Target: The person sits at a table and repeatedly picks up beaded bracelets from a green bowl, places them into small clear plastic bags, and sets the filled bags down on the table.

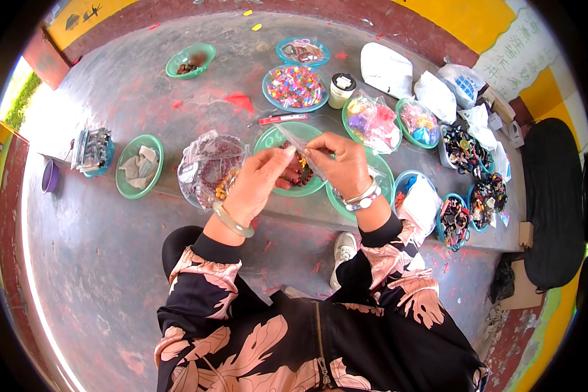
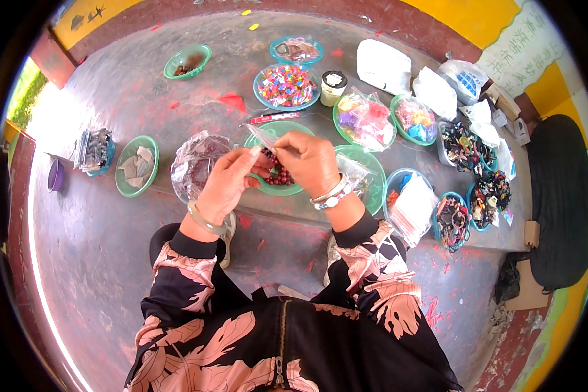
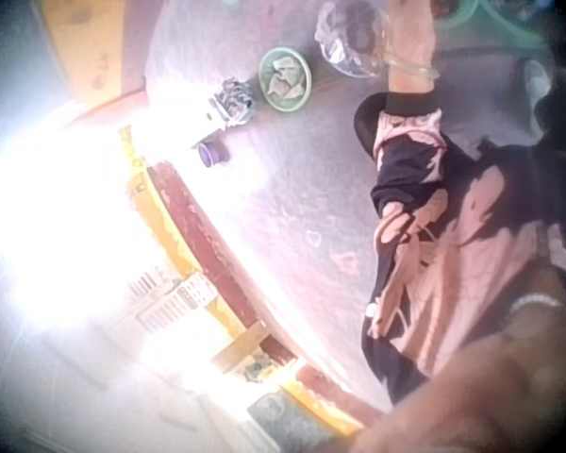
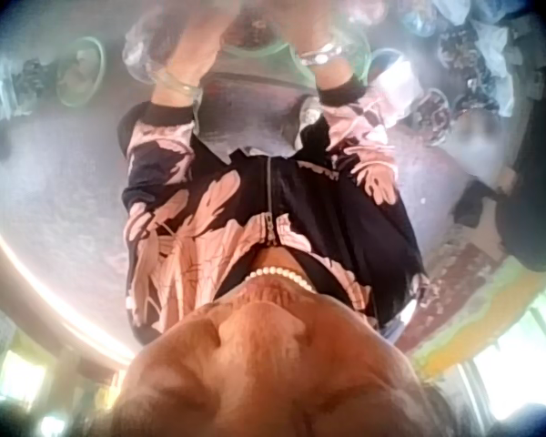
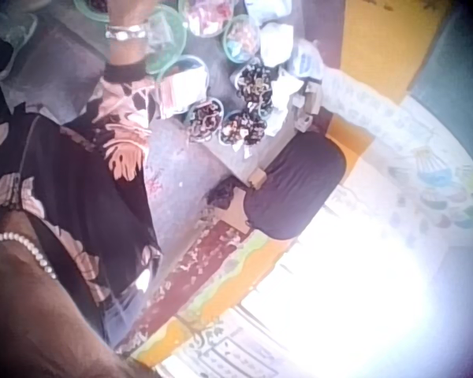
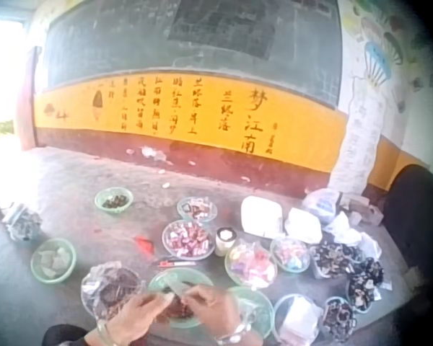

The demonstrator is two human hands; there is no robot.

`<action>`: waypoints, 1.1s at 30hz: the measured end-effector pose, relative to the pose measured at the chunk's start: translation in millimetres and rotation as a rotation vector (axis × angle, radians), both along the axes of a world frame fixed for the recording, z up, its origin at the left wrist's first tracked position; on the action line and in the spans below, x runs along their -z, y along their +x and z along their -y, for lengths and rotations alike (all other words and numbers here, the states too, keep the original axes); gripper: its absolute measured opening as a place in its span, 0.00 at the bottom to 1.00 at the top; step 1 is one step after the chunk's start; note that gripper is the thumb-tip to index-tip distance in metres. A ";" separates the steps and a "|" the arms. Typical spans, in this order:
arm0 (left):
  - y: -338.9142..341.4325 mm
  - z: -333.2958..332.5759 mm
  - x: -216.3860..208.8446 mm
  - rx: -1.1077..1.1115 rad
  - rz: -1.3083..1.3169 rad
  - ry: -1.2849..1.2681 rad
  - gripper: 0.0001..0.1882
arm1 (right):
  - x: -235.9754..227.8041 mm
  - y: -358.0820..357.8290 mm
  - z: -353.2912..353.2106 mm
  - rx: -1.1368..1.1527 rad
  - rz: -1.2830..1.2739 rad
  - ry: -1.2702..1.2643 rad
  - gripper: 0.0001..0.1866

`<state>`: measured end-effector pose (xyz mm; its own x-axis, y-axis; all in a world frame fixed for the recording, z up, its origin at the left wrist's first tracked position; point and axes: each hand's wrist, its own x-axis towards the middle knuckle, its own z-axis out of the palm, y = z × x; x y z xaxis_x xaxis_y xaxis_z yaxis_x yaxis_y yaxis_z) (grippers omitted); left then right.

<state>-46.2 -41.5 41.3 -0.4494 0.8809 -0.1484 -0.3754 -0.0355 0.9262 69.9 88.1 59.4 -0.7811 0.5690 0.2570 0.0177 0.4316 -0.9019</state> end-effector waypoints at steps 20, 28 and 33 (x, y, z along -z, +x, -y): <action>-10.1 -3.7 14.7 0.047 0.214 0.123 0.09 | 19.4 -9.2 5.3 -0.083 -0.102 -0.204 0.07; -10.7 -3.9 19.2 -0.009 0.163 0.041 0.07 | 21.2 -9.7 4.4 -0.114 -0.002 -0.286 0.07; -11.4 -4.3 22.7 -0.013 0.102 0.002 0.07 | 23.0 -10.2 4.1 -0.153 0.021 -0.324 0.06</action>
<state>-57.7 -37.1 18.7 -0.4437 0.8753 -0.1925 -0.4670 -0.0425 0.8832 59.7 84.1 36.4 -0.8666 0.4948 0.0651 -0.0049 0.1221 -0.9925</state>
